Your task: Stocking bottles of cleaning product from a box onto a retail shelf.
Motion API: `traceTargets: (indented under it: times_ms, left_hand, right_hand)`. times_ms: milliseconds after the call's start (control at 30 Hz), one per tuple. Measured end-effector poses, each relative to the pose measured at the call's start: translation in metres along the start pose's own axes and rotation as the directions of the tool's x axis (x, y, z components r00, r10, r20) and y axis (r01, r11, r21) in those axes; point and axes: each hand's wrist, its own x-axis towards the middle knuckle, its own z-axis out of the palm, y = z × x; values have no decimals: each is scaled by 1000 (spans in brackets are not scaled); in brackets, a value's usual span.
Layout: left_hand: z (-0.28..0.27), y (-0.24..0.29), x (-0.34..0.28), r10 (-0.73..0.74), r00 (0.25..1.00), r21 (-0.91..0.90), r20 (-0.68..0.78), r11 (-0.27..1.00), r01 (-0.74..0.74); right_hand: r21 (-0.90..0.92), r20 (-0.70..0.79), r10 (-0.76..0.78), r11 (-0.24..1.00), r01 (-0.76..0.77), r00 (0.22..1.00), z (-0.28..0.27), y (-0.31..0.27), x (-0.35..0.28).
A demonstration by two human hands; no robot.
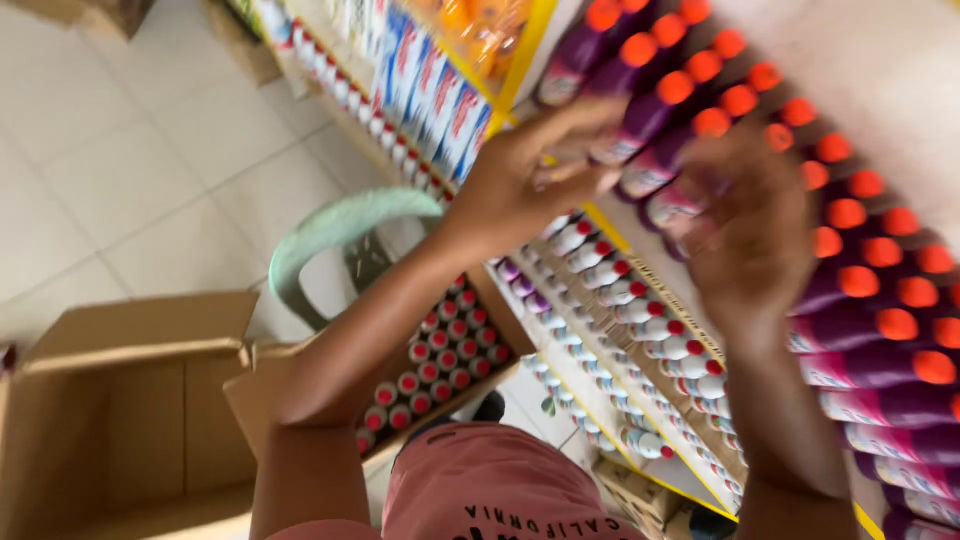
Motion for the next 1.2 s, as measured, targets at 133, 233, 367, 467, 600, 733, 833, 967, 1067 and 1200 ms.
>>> traceTargets:
  times_ms: [133,233,367,467,600,733,833,967,1067,1200]
  left_hand:
    - [-43,-99,-112,-404,914,43,21,914,403]
    - [-70,-178,-211,-665,743,-117,-77,746,656]
    - [-97,-276,-334,-841,513,-83,-170,531,843]
    - [-109,-359,-434,-828,497,-311,-257,558,769]
    - [-111,-423,-539,-771,466,138,-434,455,880]
    - [-104,-426,-578,-895,124,138,-429,71,988]
    - [-96,-470,-638,-871,187,263,-454,69,962]
    - [-97,-504,-665,-928,151,254,-341,64,965]
    - [-69,-404,-693,-943,128,234,-307,56,971]
    - [-121,-492,-616,-952,104,141,-289,65,988]
  right_hand:
    - [69,333,424,880,-471,842,71,122,-91]
    - [165,507,480,761,-628,716,137,239,-186]
    - [-22,623,644,582,-813,444,216,296,-256]
    - [-48,678,634,544,-838,372,276,342,-321]
    - [-131,753,593,560,-818,286,346,352,-370]
    - [-219,808,501,743,-633,309,397,342,-373]
    - [-363,837,470,861,-356,281,427,359,-367]
    - [-405,867,432,901,-156,248,468,402,-394]
    - [-502,859,512,842,-196,0,496,433,-404]
    - [-603,788,544,777,-182,-287,521,467,-420]
